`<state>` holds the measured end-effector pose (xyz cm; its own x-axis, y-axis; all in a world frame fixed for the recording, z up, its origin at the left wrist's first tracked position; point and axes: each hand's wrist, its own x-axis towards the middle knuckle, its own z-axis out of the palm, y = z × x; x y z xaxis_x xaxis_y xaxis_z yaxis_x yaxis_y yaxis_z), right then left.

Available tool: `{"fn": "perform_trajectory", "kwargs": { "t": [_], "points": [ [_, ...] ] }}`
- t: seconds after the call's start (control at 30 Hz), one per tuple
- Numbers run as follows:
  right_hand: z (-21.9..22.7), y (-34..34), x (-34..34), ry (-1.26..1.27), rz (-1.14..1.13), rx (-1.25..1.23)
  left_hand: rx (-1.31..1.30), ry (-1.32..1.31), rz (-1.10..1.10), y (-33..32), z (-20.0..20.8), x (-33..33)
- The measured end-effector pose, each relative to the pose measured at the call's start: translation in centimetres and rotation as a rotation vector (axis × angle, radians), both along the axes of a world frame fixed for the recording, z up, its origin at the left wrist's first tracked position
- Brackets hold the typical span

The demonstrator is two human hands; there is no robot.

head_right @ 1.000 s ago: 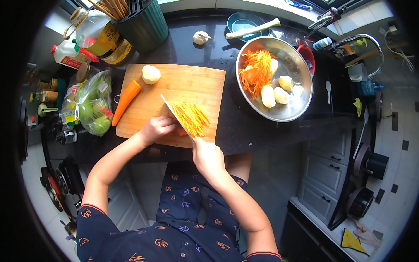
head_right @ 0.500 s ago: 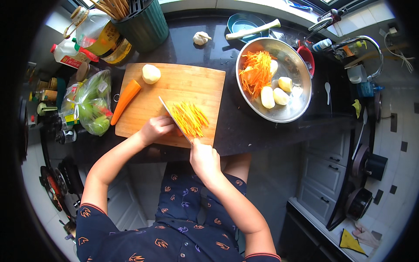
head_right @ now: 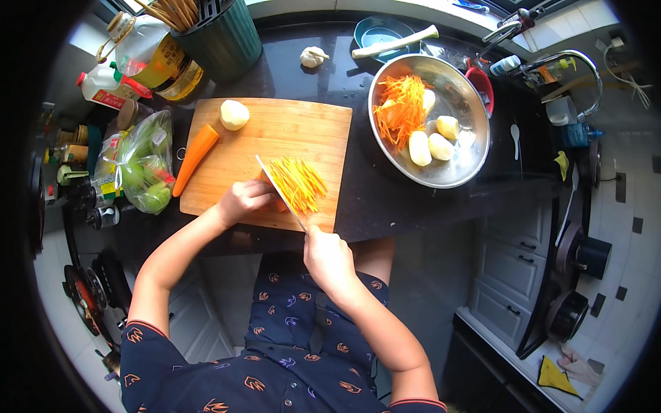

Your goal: The person uses a cleaver to slice a carrot into thin strips on a wooden cutting board. They gather the sliced carrot and transfer it into a metal bowl containing other vegetables. The person then cuts the remaining carrot into smaller chunks.

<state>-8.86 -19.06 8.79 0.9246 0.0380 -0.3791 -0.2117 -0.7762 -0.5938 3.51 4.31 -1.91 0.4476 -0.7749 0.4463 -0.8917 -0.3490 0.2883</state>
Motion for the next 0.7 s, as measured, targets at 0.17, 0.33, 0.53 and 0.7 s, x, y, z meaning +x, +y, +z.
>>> {"fn": "perform_trajectory", "kwargs": {
  "t": [0.17, 0.33, 0.53, 0.7],
  "points": [
    [-2.1, 1.2, 0.8, -0.049, -0.03, -0.003, 0.024, 0.029, 0.01, 0.3, -0.2, 0.0],
    [-1.4, 0.3, 1.0, -0.117, -0.038, 0.075, 0.048, 0.039, -0.005, 0.5, 0.3, -0.1],
    [0.6, -0.3, 0.5, 0.02, 0.006, 0.025, 0.031, 0.021, 0.007, 0.8, -0.7, -0.2],
    [0.6, -0.8, 0.2, 0.018, 0.013, 0.048, 0.022, 0.004, -0.002, 0.7, -0.4, -0.1]
  ]
}}
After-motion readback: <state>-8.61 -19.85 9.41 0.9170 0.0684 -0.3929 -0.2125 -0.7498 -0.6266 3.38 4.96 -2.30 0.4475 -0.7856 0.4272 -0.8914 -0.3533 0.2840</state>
